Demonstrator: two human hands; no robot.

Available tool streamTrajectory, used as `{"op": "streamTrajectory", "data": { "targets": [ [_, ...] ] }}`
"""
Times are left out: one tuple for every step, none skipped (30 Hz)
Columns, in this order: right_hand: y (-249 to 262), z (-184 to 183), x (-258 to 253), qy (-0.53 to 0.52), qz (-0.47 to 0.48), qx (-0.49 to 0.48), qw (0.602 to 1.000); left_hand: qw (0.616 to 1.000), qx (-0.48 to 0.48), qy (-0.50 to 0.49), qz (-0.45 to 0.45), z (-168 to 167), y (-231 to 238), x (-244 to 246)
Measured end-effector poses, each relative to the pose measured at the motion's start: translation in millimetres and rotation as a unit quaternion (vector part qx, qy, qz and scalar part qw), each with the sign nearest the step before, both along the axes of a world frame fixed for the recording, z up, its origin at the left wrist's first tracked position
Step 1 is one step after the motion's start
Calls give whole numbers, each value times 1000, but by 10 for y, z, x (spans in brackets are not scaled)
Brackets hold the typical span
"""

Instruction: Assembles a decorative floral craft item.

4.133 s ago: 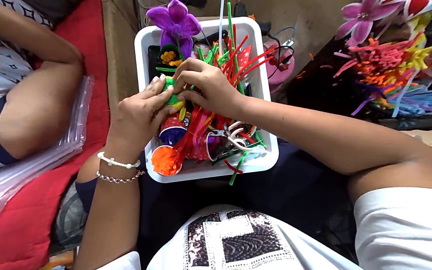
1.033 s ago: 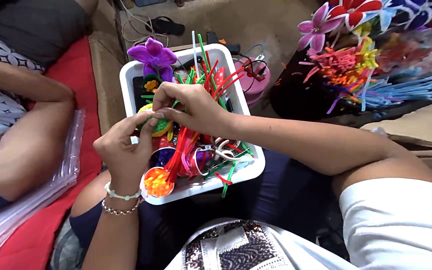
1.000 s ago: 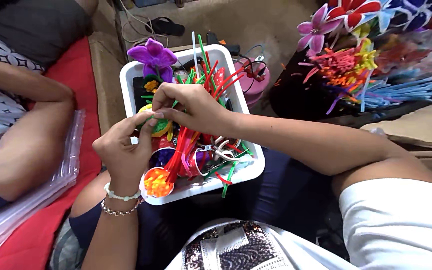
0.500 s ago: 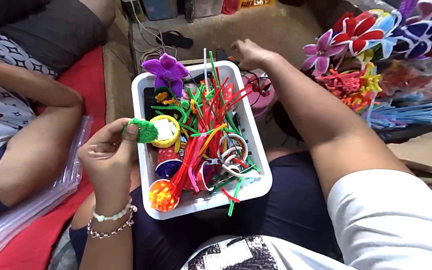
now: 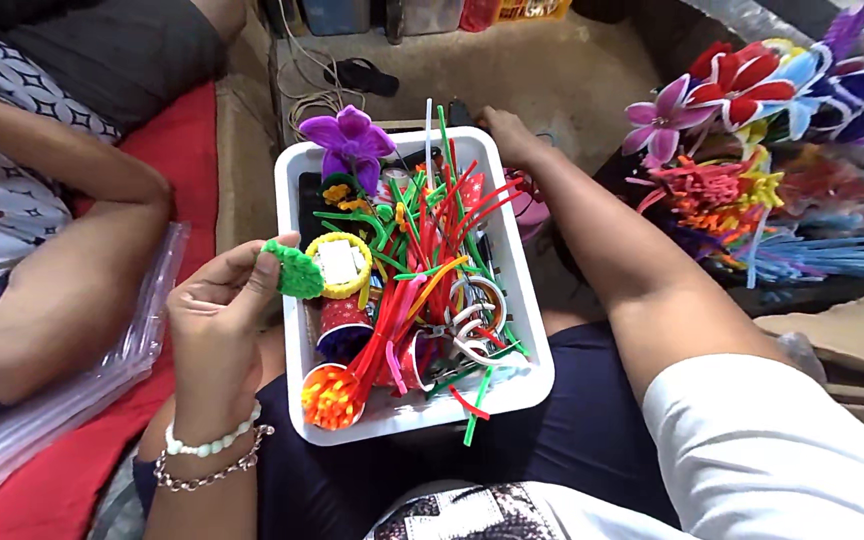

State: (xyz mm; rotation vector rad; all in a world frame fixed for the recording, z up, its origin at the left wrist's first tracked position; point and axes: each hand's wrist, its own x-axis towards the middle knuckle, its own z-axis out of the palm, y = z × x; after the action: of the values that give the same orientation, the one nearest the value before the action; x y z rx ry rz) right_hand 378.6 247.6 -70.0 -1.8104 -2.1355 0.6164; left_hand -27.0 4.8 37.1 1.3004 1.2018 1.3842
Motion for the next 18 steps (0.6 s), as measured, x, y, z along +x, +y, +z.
{"op": "streamTrajectory", "data": {
  "targets": [
    [3, -12, 5, -1, 2, 6, 1000, 1000, 0, -1, 0, 7, -2, 10],
    [13, -30, 18, -2, 6, 13, 1000, 1000, 1, 0, 0, 8, -5, 16],
    [23, -41, 27, -3, 11, 16, 1000, 1000, 2, 1, 2, 7, -10, 20],
    [32, -43, 31, -5, 14, 17, 1000, 1000, 1, 2, 2, 7, -16, 20],
    [46, -35, 30, -12, 16, 20, 1000, 1000, 0, 4, 1, 6, -22, 19],
    [57, -3, 18, -28, 20, 26, 999, 1000, -1, 5, -1, 4, -24, 15],
    [63, 62, -6, -54, 24, 34, 998, 1000, -2, 7, -3, 3, -25, 13],
    [62, 144, -37, -90, 30, 52, 994, 1000, -2, 10, -5, 5, -24, 16],
    [60, 228, -66, -121, 34, 77, 989, 1000, -2, 15, -6, 7, -23, 18],
    [64, 305, -82, -138, 28, 105, 984, 1000, 1, 21, -6, 5, -21, 16],
    [73, 384, -74, -142, 8, 133, 981, 1000, 6, 28, -9, -4, -16, 5],
    [89, 476, -32, -135, -21, 156, 978, 999, 10, 32, -11, -14, -10, -5],
    [104, 570, 38, -111, -52, 166, 978, 999, 13, 35, -13, -21, -9, -10],
    [110, 658, 125, -65, -79, 161, 982, 999, 15, 38, -12, -24, -10, -7],
    [111, 727, 230, -1, -93, 155, 984, 999, 15, 40, -12, -24, -12, 2],
    [99, 782, 329, 71, -97, 149, 981, 999, 17, 41, -12, -24, -12, 12],
    [68, 830, 403, 151, -99, 135, 974, 999, 18, 42, -11, -21, -13, 26],
    [12, 872, 447, 233, -99, 119, 960, 999, 20, 44, -11, -18, -14, 37]
  ]
}}
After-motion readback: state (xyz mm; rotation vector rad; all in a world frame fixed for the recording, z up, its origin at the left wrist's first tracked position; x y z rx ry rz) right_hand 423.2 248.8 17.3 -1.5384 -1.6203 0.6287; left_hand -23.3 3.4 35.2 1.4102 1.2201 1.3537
